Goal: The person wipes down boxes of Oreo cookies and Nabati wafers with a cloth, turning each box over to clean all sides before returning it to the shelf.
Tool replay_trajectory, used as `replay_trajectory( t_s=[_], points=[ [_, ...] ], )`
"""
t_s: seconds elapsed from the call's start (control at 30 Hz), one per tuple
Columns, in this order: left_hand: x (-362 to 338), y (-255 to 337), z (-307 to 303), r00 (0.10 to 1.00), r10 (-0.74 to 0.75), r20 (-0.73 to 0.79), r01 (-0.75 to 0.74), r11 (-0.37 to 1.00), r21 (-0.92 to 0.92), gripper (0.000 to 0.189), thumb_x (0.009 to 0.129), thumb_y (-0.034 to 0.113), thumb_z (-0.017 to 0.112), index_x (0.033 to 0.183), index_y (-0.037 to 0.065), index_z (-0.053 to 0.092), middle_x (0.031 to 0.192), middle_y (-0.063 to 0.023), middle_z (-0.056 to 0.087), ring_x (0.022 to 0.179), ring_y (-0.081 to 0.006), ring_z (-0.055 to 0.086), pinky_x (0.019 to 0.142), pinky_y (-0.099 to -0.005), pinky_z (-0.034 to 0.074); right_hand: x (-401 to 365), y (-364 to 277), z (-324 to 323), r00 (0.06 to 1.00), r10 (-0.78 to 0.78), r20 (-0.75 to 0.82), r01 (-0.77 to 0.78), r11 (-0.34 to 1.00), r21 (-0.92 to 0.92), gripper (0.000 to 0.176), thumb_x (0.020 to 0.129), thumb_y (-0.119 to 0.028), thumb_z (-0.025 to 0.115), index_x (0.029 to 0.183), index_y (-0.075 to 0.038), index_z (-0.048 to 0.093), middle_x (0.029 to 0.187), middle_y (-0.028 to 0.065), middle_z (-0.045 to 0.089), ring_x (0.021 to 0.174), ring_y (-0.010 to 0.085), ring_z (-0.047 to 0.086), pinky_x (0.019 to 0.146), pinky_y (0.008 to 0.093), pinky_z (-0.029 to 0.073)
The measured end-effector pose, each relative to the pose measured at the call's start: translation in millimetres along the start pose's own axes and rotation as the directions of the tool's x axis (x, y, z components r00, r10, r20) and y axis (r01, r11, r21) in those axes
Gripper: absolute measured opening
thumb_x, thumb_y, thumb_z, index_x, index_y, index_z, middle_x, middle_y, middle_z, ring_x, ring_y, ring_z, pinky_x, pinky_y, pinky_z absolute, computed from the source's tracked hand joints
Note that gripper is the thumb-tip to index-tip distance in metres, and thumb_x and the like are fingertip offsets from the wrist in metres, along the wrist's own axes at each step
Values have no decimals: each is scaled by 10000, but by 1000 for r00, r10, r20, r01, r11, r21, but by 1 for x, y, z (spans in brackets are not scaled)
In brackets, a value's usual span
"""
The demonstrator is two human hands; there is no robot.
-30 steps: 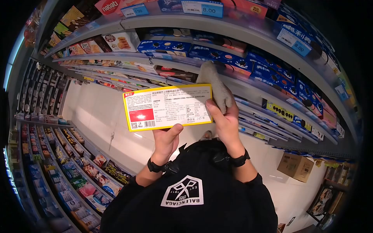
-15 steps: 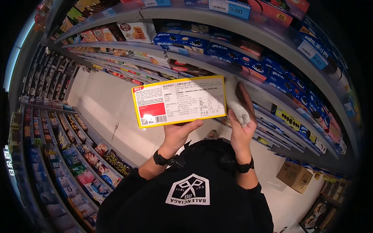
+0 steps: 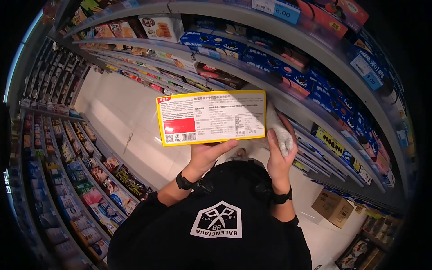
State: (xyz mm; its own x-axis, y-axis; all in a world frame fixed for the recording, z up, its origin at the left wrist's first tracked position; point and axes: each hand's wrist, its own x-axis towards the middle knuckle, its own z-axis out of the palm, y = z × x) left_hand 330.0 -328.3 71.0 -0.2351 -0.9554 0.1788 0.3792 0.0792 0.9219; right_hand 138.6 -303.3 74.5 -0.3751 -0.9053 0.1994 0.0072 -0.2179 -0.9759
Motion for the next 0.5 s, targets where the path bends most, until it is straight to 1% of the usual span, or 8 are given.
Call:
replay_trajectory(
  t_s=[0.13, 0.2, 0.23, 0.3, 0.43, 0.5],
  points=[
    [-3, 1, 4, 999, -52, 8, 52, 998, -19, 422, 866, 20, 791, 1267, 17, 661, 1229, -69, 708, 1089, -151, 671, 940, -295, 535, 7, 5, -8, 999, 41, 14, -41, 998, -51, 458, 983, -108, 650, 1397, 58, 544, 1371, 148, 604, 1223, 181, 556, 1066, 305, 402],
    [-5, 0, 6, 995, -90, 51, 89, 996, 21, 425, 868, 27, 791, 1272, 21, 659, 1227, -69, 708, 1090, -146, 671, 938, -294, 539, 12, 7, -8, 1000, 9, 7, -9, 1000, 9, 467, 1018, -87, 596, 1444, 67, 483, 1397, 118, 569, 1210, 146, 550, 1065, 274, 388],
    [-5, 1, 9, 995, -89, 43, 88, 996, 23, 425, 868, 27, 791, 1272, 21, 659, 1227, -69, 708, 1090, -146, 671, 938, -294, 539, 13, 6, -6, 1000, 12, 16, -12, 1000, 12, 467, 1018, -87, 596, 1444, 67, 483, 1397, 118, 569, 1210, 146, 550, 1065, 274, 388],
    [-4, 4, 14, 997, -66, 28, 64, 995, 76, 425, 843, -10, 799, 1244, 9, 660, 1178, -90, 719, 1049, -168, 683, 913, -305, 553, 16, 2, -4, 1000, 3, 20, -2, 1000, -9, 473, 1014, -97, 602, 1446, 61, 491, 1407, 129, 573, 1214, 150, 550, 1067, 278, 387],
    [-5, 4, 15, 996, -72, 61, 66, 993, 94, 429, 862, 33, 800, 1267, 19, 660, 1226, -69, 710, 1089, -147, 673, 932, -291, 544, 17, -4, -7, 1000, -14, 4, 14, 998, -61, 487, 1005, -116, 614, 1452, 47, 508, 1428, 151, 580, 1220, 160, 549, 1071, 285, 385],
    [-6, 1, 16, 981, -190, 26, 191, 980, -63, 426, 856, 30, 805, 1258, 15, 663, 1206, -69, 716, 1075, -150, 678, 926, -292, 546, 13, -2, -13, 1000, -7, 25, 9, 997, -71, 495, 996, -105, 618, 1452, 52, 506, 1441, 156, 573, 1244, 173, 545, 1087, 297, 378]
  ],
)
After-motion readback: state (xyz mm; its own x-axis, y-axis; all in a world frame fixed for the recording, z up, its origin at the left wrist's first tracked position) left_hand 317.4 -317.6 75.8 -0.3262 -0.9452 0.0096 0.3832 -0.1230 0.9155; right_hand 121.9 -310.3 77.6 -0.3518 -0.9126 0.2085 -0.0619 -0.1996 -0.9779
